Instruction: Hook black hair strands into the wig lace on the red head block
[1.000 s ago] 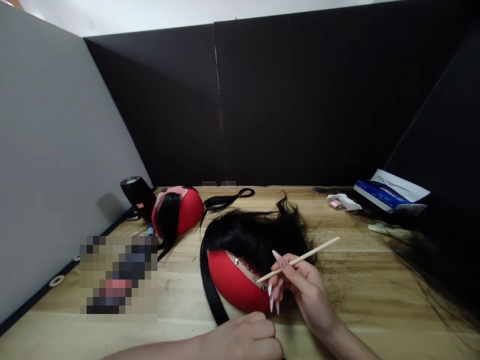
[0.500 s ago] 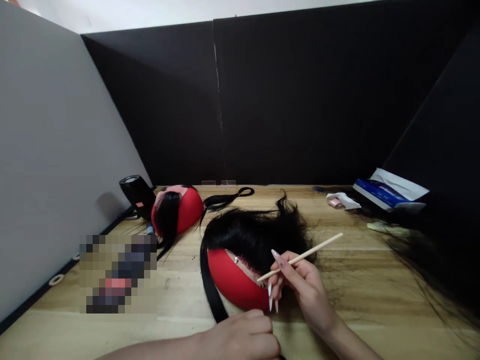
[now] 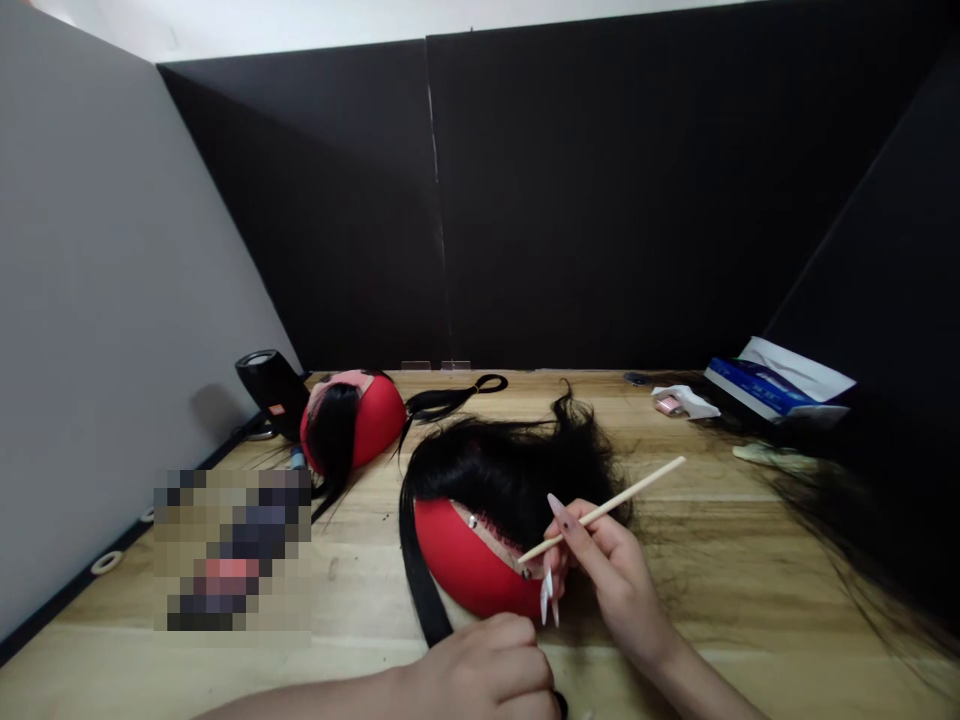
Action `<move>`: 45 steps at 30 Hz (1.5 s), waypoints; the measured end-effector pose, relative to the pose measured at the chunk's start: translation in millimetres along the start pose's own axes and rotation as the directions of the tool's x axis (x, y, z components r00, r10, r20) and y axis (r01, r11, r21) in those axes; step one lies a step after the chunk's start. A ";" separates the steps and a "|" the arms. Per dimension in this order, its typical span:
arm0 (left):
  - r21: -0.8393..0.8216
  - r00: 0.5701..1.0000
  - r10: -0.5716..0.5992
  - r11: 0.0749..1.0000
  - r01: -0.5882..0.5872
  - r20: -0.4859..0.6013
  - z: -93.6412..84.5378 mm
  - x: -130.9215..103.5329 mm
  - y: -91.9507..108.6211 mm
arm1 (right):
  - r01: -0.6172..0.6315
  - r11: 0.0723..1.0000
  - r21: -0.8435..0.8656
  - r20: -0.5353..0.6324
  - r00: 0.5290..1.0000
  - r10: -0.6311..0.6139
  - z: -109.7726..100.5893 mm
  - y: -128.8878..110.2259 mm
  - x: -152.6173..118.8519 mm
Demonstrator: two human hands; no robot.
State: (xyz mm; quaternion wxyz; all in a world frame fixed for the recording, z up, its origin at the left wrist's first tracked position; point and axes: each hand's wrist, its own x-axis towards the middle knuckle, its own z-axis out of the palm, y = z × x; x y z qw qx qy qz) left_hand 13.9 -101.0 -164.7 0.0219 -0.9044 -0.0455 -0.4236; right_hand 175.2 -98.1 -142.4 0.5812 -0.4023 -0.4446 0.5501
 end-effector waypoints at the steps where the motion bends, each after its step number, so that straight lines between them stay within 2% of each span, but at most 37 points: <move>1: 0.008 1.000 0.002 1.000 -0.002 -0.010 1.1 -0.5 0.3 | 0.001 1.000 -0.003 -0.008 1.000 -0.001 1.2 -0.8 -0.1; 6: 0.042 1.000 -0.010 0.999 0.009 0.021 1.6 -2.4 0.3 | -0.010 1.000 -0.017 -0.040 0.999 0.010 4.1 -2.8 1.1; 10: 0.009 0.999 0.029 1.000 -0.030 0.034 -0.1 -2.2 -1.2 | -0.021 0.999 -0.025 -0.048 0.999 0.020 4.9 -1.8 2.8; 13: 0.000 1.000 0.018 1.000 -0.018 0.018 -0.4 -1.4 -1.4 | -0.030 0.999 -0.028 -0.062 0.998 0.028 5.0 -0.2 4.0; 23: -0.005 0.997 0.041 0.999 -0.040 0.071 -3.3 -2.9 -1.6 | -0.036 0.997 -0.063 -0.083 0.996 0.030 2.6 1.6 5.8; 27: 0.000 0.994 0.045 0.999 -0.045 0.095 -3.1 -5.4 -1.3 | -0.018 0.996 -0.089 -0.099 0.995 0.010 2.0 1.8 6.4; 35: -0.017 0.998 0.049 0.999 -0.048 0.051 0.3 -6.5 -3.2 | -0.002 0.993 -0.116 -0.174 0.985 -0.019 6.8 -3.0 3.3; 42: 0.037 0.988 0.058 0.997 -0.064 0.146 -2.4 -11.9 -3.9 | 0.040 0.987 -0.156 -0.264 0.961 -0.081 16.0 -10.5 -3.9; 45: 0.048 0.990 0.067 0.996 -0.073 0.125 -2.4 -11.4 -5.0 | 0.077 0.981 -0.179 -0.284 0.950 -0.126 16.4 -9.6 -5.9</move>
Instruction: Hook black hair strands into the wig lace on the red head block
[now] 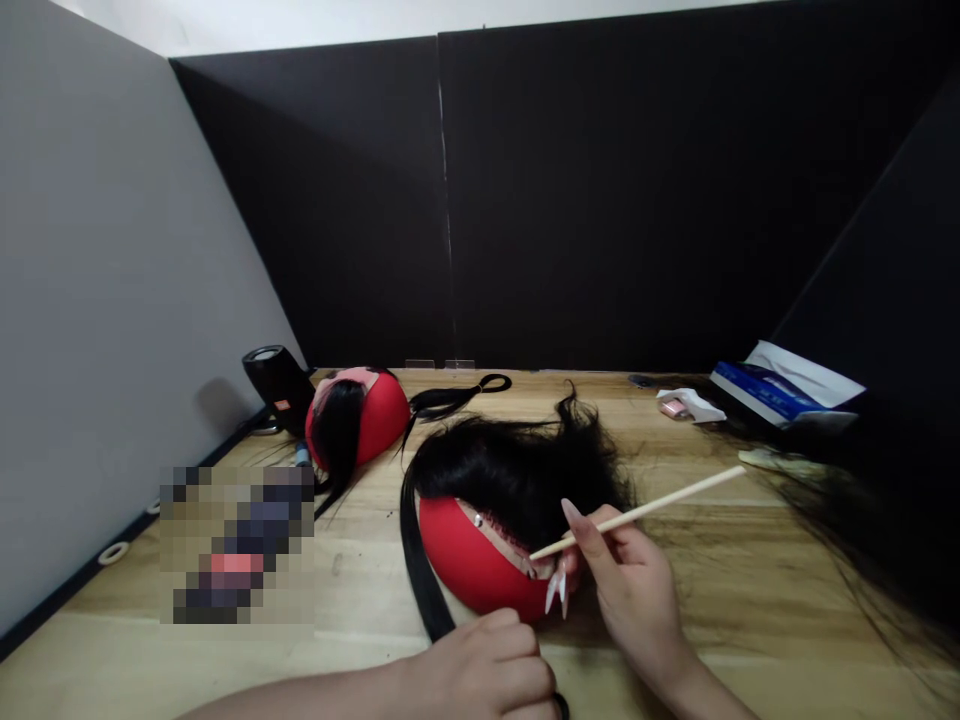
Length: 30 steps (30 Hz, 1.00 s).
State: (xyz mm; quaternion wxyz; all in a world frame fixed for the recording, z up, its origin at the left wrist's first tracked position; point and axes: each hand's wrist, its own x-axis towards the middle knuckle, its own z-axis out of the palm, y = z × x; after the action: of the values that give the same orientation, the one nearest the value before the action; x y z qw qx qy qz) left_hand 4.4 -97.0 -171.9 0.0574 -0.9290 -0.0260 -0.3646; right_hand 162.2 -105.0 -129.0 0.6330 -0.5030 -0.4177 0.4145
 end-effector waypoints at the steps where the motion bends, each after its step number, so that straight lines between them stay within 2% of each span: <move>1: -0.001 1.000 -0.001 1.000 0.001 -0.026 0.5 0.5 -0.4 | 0.009 1.000 -0.002 -0.004 1.000 -0.009 -0.5 1.2 -0.4; 5: -0.005 0.996 -0.004 1.000 0.003 -0.092 2.5 2.6 -1.6 | 0.059 0.998 -0.036 0.005 0.998 -0.059 -5.2 9.6 -0.7; 12: -0.019 0.997 0.020 1.000 -0.022 -0.075 2.1 2.6 -2.7 | 0.314 0.944 -0.100 0.065 0.949 -0.308 -10.2 18.1 -0.2; 15: -0.007 0.997 0.030 1.000 -0.031 -0.073 3.2 2.2 -3.4 | 0.369 0.926 -0.083 0.082 0.928 -0.363 -7.9 17.5 0.1; 20: 0.008 0.998 0.034 0.999 -0.033 -0.058 3.0 2.2 -4.9 | 0.312 0.946 -0.088 0.108 0.947 -0.302 -3.6 20.1 2.4; 24: 0.004 0.998 0.055 0.999 -0.054 -0.034 2.6 1.4 -5.6 | 0.194 0.980 -0.043 0.072 0.979 -0.191 1.8 20.5 4.0; 30: 0.036 0.996 0.068 0.997 -0.066 -0.065 7.1 -0.8 -8.3 | 0.049 0.994 0.096 0.101 0.993 -0.058 12.7 3.8 5.9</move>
State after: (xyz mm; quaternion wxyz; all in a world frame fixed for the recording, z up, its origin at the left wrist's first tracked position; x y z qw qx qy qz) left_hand 7.8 -87.9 -176.9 0.0863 -0.9157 0.0008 -0.3926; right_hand 151.6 -95.1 -130.2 0.6442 -0.4392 -0.4435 0.4421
